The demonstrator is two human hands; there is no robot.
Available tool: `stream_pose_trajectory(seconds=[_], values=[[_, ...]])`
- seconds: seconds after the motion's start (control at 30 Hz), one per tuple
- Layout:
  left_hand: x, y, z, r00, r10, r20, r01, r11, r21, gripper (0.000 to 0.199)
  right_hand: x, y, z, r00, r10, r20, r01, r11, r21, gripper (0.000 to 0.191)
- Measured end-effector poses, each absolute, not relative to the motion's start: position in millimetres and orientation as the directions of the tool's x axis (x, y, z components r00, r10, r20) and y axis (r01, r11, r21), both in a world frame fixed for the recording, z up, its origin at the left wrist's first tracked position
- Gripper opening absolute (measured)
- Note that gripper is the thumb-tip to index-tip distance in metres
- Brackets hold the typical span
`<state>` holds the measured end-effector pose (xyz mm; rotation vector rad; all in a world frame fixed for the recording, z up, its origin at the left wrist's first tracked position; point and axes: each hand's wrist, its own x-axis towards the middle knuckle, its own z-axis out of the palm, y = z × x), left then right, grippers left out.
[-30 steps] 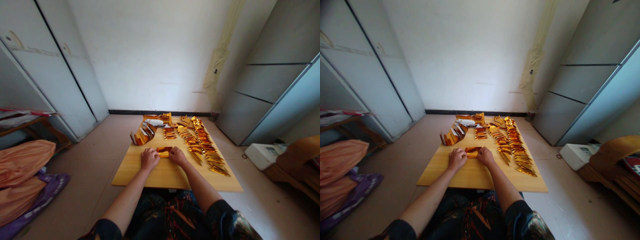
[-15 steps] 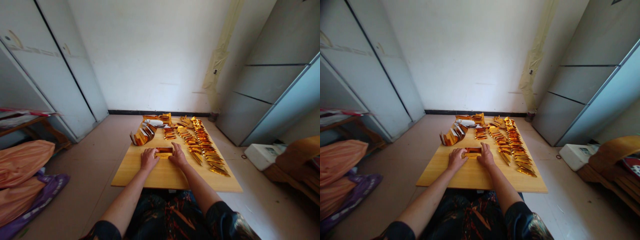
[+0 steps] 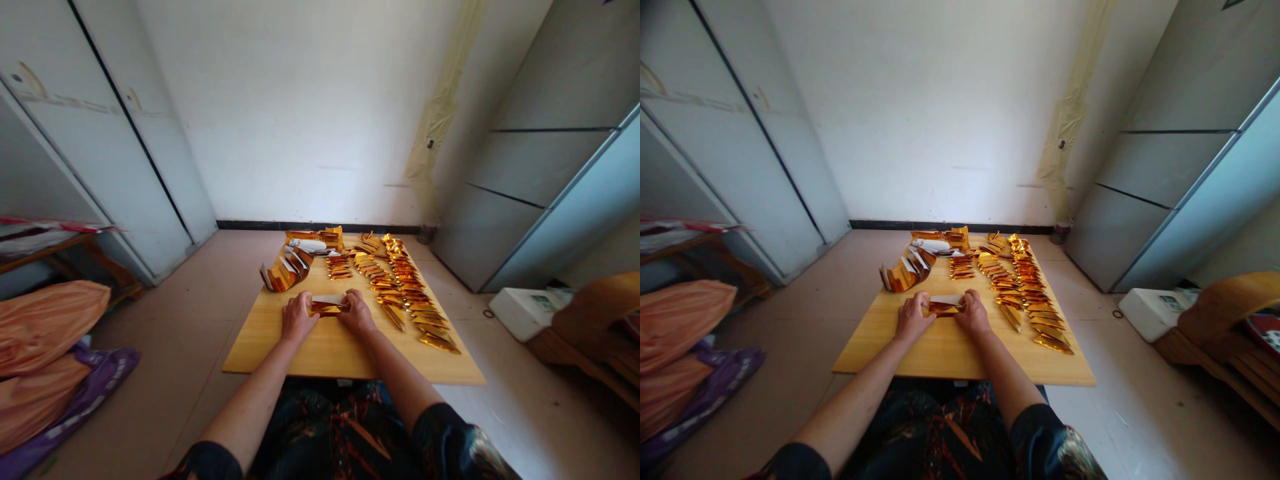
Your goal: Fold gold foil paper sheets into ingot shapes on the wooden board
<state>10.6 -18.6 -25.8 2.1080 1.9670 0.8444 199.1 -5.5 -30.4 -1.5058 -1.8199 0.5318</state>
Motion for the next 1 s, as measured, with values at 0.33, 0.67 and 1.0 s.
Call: stream_pose_trajectory(seconds=[0.33, 0.67, 1.0], values=[[9.9, -19.4, -20.3, 0.040, 0.966, 0.257, 0.902, -0.146, 0.405, 0.018, 202.4, 3.5, -24.7, -0.146, 0.977, 0.153, 0.749, 0.210, -0.628, 0.018], [8.1, -18.1, -20.4, 0.079, 0.968, 0.237, 0.903, -0.171, 0.394, 0.011, 203.4, 3.6, -23.2, -0.186, 0.972, 0.146, 0.758, 0.236, -0.608, 0.012], [-0.9, -15.6, -22.2, 0.176, 0.959, 0.224, 0.876, -0.256, 0.409, 0.023, 212.2, -10.8, -30.4, -0.343, 0.897, 0.280, 0.716, 0.442, -0.540, 0.018]])
